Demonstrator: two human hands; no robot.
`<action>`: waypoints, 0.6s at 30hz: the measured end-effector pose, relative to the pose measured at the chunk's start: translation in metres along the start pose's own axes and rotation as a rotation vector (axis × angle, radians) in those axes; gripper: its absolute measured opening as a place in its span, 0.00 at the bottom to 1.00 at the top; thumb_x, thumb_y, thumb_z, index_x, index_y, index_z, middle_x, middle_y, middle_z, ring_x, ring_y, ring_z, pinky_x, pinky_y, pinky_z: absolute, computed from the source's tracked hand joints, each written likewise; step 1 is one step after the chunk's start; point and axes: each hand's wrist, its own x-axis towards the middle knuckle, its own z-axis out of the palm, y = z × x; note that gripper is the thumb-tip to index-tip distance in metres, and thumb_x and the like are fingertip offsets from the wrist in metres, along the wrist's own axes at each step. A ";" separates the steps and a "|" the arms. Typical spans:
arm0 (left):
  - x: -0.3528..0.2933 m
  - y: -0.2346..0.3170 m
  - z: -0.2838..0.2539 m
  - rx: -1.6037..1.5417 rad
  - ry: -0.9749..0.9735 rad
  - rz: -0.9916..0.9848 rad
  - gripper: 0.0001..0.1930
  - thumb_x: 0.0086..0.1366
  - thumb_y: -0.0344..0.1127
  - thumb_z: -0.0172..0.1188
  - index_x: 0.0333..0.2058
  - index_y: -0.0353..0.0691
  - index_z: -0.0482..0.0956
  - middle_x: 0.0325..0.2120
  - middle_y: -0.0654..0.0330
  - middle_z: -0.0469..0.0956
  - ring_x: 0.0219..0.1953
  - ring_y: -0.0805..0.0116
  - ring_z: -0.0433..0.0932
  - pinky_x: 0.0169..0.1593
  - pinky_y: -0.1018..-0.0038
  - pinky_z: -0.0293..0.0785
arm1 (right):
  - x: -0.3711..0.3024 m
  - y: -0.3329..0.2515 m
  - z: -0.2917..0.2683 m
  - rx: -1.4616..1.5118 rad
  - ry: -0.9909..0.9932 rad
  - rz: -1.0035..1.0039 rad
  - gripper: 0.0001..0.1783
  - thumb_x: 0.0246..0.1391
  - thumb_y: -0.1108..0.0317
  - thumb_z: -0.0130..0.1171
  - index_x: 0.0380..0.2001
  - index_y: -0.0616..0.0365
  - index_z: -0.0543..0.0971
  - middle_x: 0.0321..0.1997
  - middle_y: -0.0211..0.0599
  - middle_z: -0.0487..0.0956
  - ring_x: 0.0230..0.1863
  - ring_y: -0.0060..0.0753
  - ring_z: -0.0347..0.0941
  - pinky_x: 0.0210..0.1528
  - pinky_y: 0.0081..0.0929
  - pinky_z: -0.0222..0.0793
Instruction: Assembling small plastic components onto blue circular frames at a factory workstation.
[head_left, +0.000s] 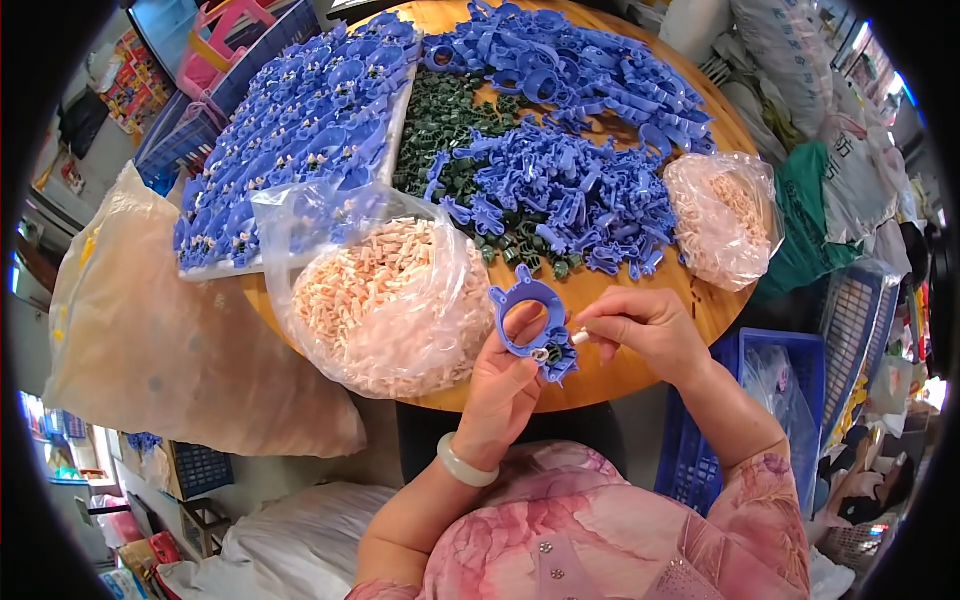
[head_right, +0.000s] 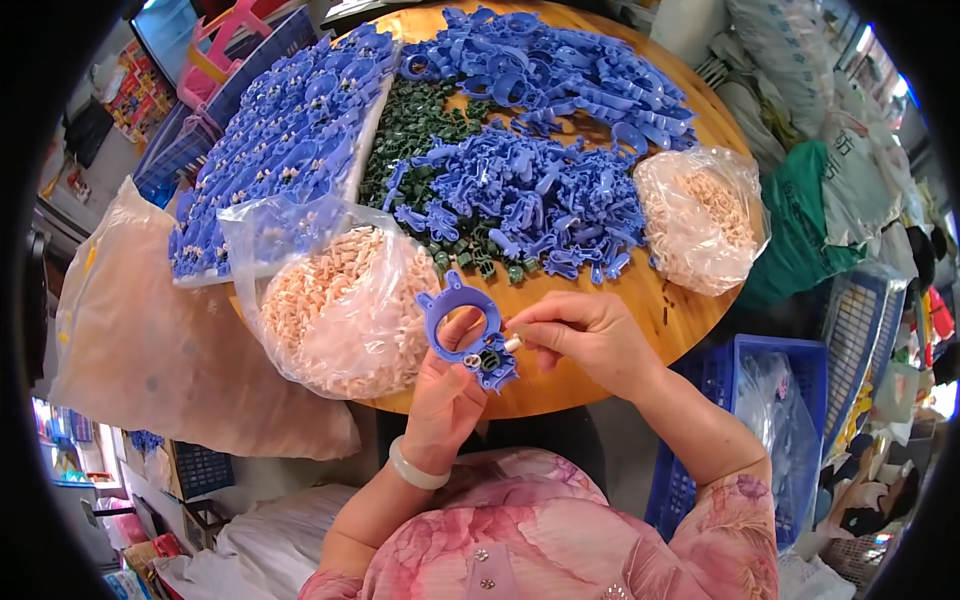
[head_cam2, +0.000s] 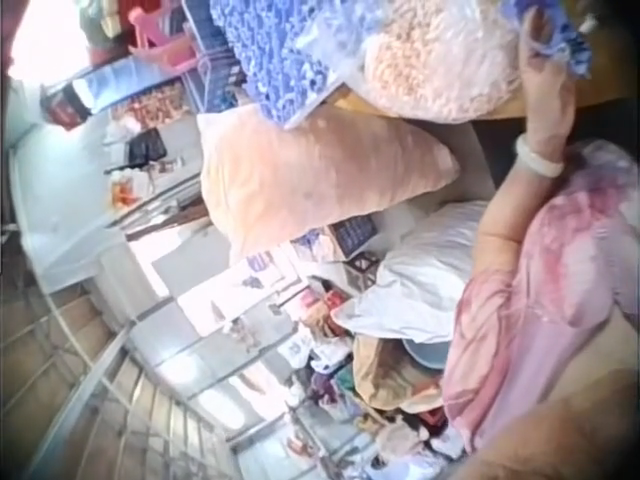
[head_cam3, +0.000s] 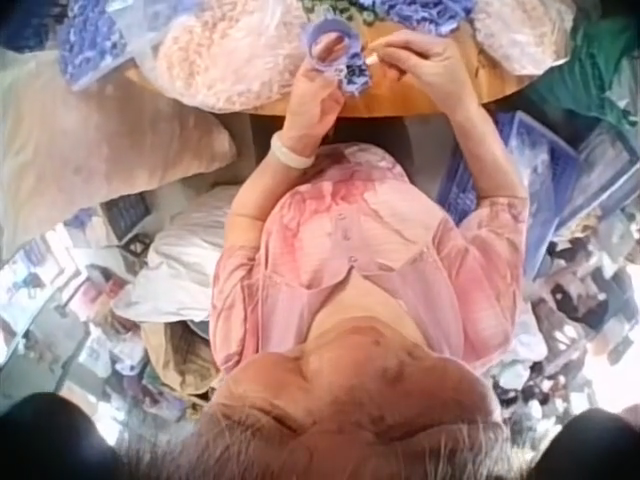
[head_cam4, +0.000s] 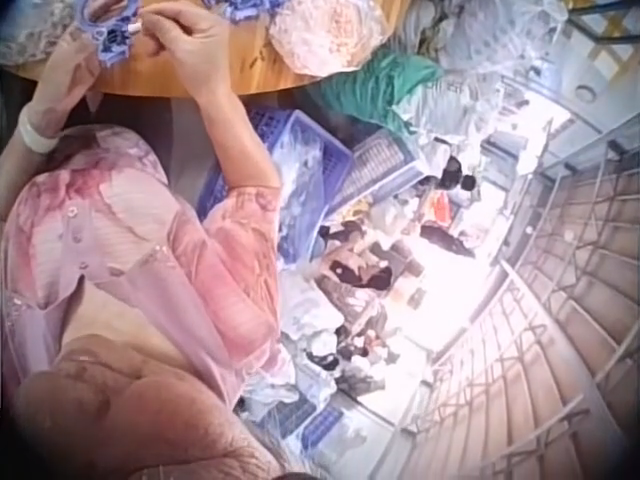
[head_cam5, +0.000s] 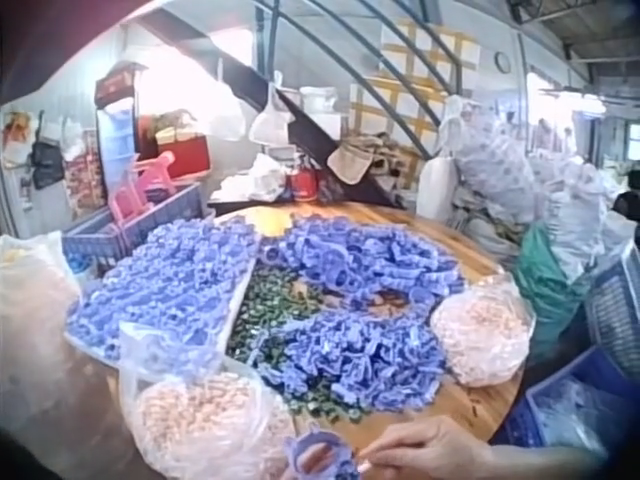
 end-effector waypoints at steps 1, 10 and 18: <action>0.000 0.000 0.000 -0.003 -0.001 -0.003 0.31 0.60 0.29 0.59 0.60 0.34 0.57 0.58 0.49 0.64 0.57 0.57 0.67 0.58 0.64 0.66 | 0.001 0.000 0.001 -0.002 -0.015 -0.001 0.08 0.55 0.75 0.56 0.37 0.63 0.80 0.31 0.33 0.81 0.25 0.17 0.73 0.28 0.15 0.70; 0.003 0.003 0.003 0.090 0.016 -0.010 0.34 0.59 0.37 0.62 0.60 0.36 0.57 0.55 0.50 0.67 0.54 0.56 0.71 0.54 0.61 0.70 | 0.001 -0.010 -0.001 0.056 -0.018 0.137 0.07 0.55 0.74 0.56 0.37 0.66 0.78 0.33 0.35 0.81 0.28 0.17 0.75 0.32 0.14 0.72; 0.002 0.006 0.001 0.012 -0.014 -0.044 0.30 0.61 0.30 0.58 0.60 0.35 0.57 0.57 0.50 0.65 0.56 0.54 0.69 0.57 0.63 0.68 | 0.001 -0.019 -0.010 -0.559 -0.085 -0.263 0.06 0.51 0.78 0.58 0.34 0.62 0.78 0.32 0.34 0.78 0.31 0.27 0.76 0.31 0.21 0.70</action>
